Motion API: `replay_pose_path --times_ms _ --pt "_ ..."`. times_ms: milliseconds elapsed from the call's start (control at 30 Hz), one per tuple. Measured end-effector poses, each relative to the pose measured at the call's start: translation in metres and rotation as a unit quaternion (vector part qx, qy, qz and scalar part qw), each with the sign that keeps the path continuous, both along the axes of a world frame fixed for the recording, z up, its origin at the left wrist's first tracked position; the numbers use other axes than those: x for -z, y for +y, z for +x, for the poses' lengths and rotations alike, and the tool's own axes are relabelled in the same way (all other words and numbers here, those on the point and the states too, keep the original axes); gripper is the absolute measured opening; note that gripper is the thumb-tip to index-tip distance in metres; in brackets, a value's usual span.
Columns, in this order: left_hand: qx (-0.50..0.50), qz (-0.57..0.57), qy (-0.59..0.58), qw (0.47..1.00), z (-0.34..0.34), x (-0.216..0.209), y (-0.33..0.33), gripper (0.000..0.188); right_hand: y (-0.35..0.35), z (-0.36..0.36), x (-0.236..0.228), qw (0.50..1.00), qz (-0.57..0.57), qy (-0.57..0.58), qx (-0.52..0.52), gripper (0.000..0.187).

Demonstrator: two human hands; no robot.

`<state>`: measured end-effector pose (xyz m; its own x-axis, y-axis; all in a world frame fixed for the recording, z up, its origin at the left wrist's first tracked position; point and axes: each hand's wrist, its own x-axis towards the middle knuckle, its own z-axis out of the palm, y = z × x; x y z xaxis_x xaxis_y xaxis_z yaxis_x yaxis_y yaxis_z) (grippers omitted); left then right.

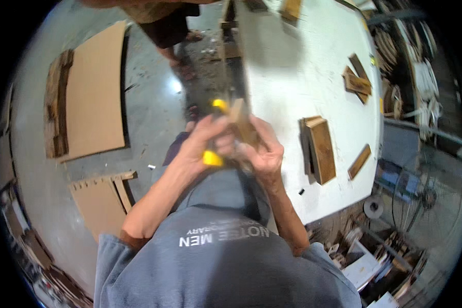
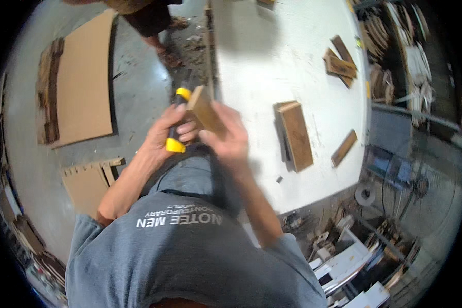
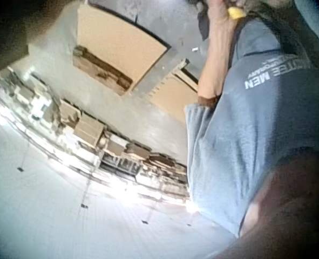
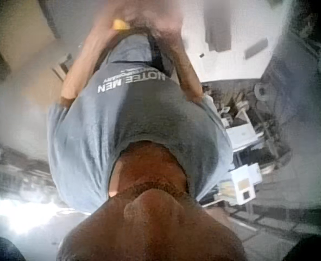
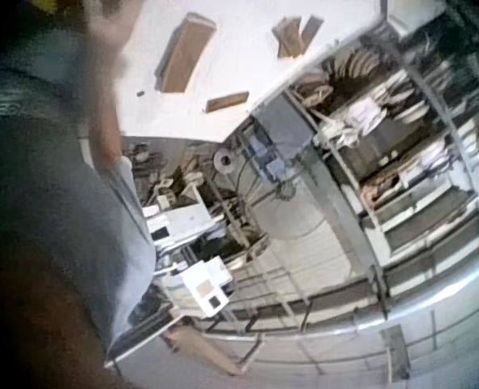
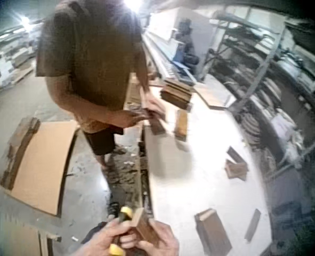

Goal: The person scrapes the edges and surfaces of wood blocks using a yellow-handled scraper, then arranges them into a panel on a cardboard sheet on the floor.

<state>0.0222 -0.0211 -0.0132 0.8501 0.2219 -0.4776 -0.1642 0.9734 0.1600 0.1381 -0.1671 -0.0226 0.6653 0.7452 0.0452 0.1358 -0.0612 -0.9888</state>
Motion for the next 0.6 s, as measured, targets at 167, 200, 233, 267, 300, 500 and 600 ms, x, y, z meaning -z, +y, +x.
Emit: replay_pose_path --times_ms 167,200,233,267,300,500,600 --pt "0.116 0.105 0.043 0.987 0.003 -0.001 -0.009 0.039 -0.038 0.024 -0.089 0.946 -0.091 -0.31 0.021 0.063" --pt "0.141 0.125 0.066 0.98 0.003 0.005 -0.011 0.042 -0.051 0.032 -0.095 0.921 -0.12 -0.367 0.044 0.061" --pt "0.149 0.122 0.094 0.977 0.003 0.011 -0.013 0.046 -0.066 0.042 -0.095 0.915 -0.142 -0.369 0.078 0.06" --pt "0.151 0.134 0.108 0.973 0.002 0.013 -0.013 0.044 -0.08 0.051 -0.094 0.908 -0.162 -0.37 0.111 0.06" --pt "0.155 0.144 0.123 0.97 0.003 0.016 -0.015 0.042 -0.089 0.058 -0.102 0.88 -0.221 -0.41 0.098 0.06" --pt "0.175 0.166 0.147 0.959 0.008 0.018 -0.021 0.022 -0.139 0.101 -0.05 0.878 -0.289 -0.365 0.113 0.06" --pt "0.173 0.162 0.174 0.956 0.007 0.023 -0.025 0.023 -0.137 0.112 -0.064 0.883 -0.28 -0.362 0.101 0.054"
